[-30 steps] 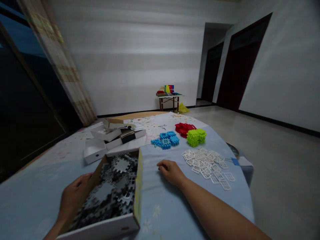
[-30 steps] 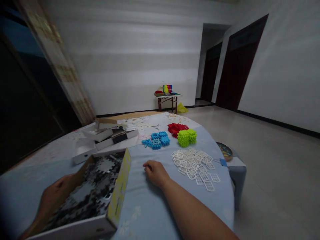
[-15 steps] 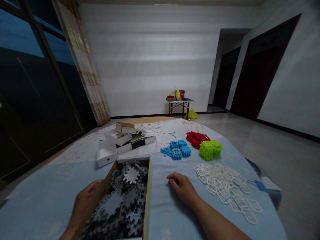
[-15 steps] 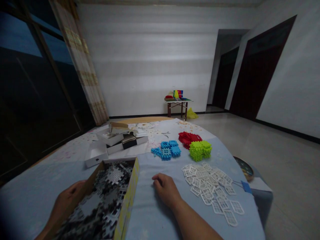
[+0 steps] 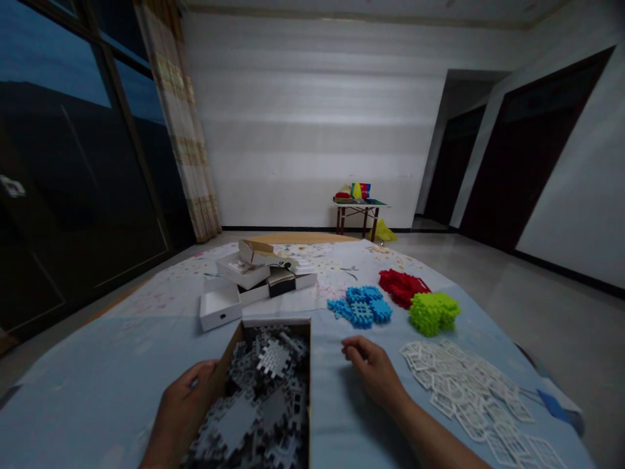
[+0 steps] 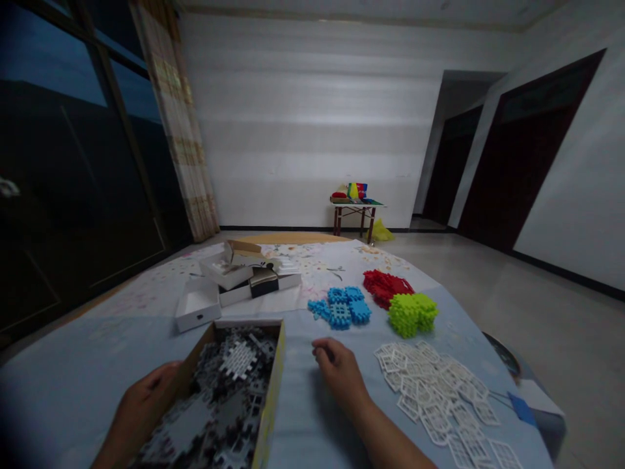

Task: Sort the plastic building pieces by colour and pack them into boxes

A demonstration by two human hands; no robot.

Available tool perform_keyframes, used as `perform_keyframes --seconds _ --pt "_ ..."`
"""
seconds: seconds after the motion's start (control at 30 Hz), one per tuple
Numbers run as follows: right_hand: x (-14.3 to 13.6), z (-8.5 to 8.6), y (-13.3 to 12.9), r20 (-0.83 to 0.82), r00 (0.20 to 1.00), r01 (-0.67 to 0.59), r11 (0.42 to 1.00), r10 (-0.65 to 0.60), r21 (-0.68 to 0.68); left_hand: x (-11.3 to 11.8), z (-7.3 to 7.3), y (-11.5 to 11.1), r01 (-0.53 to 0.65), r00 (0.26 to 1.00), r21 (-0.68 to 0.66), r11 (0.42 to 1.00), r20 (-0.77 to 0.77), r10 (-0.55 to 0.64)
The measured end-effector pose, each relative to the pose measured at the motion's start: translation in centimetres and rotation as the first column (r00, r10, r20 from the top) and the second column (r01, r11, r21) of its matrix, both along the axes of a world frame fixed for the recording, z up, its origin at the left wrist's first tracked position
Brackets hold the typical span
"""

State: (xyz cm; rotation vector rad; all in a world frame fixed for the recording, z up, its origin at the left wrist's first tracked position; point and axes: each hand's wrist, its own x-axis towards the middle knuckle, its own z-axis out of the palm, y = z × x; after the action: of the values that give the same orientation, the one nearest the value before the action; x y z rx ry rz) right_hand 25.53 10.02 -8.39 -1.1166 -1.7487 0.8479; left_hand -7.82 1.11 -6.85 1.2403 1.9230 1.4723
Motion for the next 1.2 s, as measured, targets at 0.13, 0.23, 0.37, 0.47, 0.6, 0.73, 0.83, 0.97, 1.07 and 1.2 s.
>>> perform_keyframes --seconds 0.13,0.23,0.37,0.47,0.6,0.73,0.83,0.97,1.07,1.2 --pt "-4.4 3.6 5.1 0.100 0.995 -0.039 0.972 0.016 0.232 0.2 0.1 0.0 -0.025 0.998 0.018 1.000 -0.048 0.026" --pt "-9.3 6.8 9.4 0.207 0.978 -0.109 0.932 0.038 0.346 -0.2 -0.4 0.1 -0.004 0.997 0.010 1.000 -0.074 0.004" --pt "-15.5 10.1 13.8 0.497 0.864 -0.136 0.912 -0.082 0.387 -0.4 -1.1 0.1 0.037 0.996 -0.015 0.999 -0.078 -0.038" --pt "-19.3 11.0 15.6 0.621 0.774 -0.133 0.926 -0.126 0.353 -0.2 -1.4 0.0 0.056 0.995 -0.027 0.998 -0.086 -0.058" --pt "-21.9 10.6 16.2 0.733 0.672 -0.211 0.922 -0.105 0.326 -0.1 -1.5 -0.1 0.052 0.993 -0.029 0.998 -0.106 -0.055" --pt "-21.2 10.5 15.1 0.750 0.654 -0.295 0.883 -0.092 0.366 -0.1 -1.5 -0.1 0.050 0.988 -0.006 0.999 -0.146 -0.050" --pt "-18.7 11.4 13.5 0.728 0.678 -0.337 0.840 -0.096 0.426 0.0 -1.2 -0.2 0.068 0.986 0.003 0.998 -0.154 -0.067" --pt "-14.0 12.9 10.5 0.573 0.817 -0.340 0.746 -0.068 0.573 0.0 -0.9 -0.2 0.081 0.984 0.007 0.997 -0.158 -0.079" --pt "-10.4 13.6 7.6 0.396 0.918 -0.265 0.700 -0.028 0.663 -0.2 -0.9 0.1 0.089 0.985 0.000 0.996 -0.147 -0.088" --pt "-6.0 13.6 3.8 0.160 0.987 -0.111 0.696 -0.006 0.709 -0.8 -0.6 0.6 0.175 0.977 -0.028 0.984 -0.118 -0.177"
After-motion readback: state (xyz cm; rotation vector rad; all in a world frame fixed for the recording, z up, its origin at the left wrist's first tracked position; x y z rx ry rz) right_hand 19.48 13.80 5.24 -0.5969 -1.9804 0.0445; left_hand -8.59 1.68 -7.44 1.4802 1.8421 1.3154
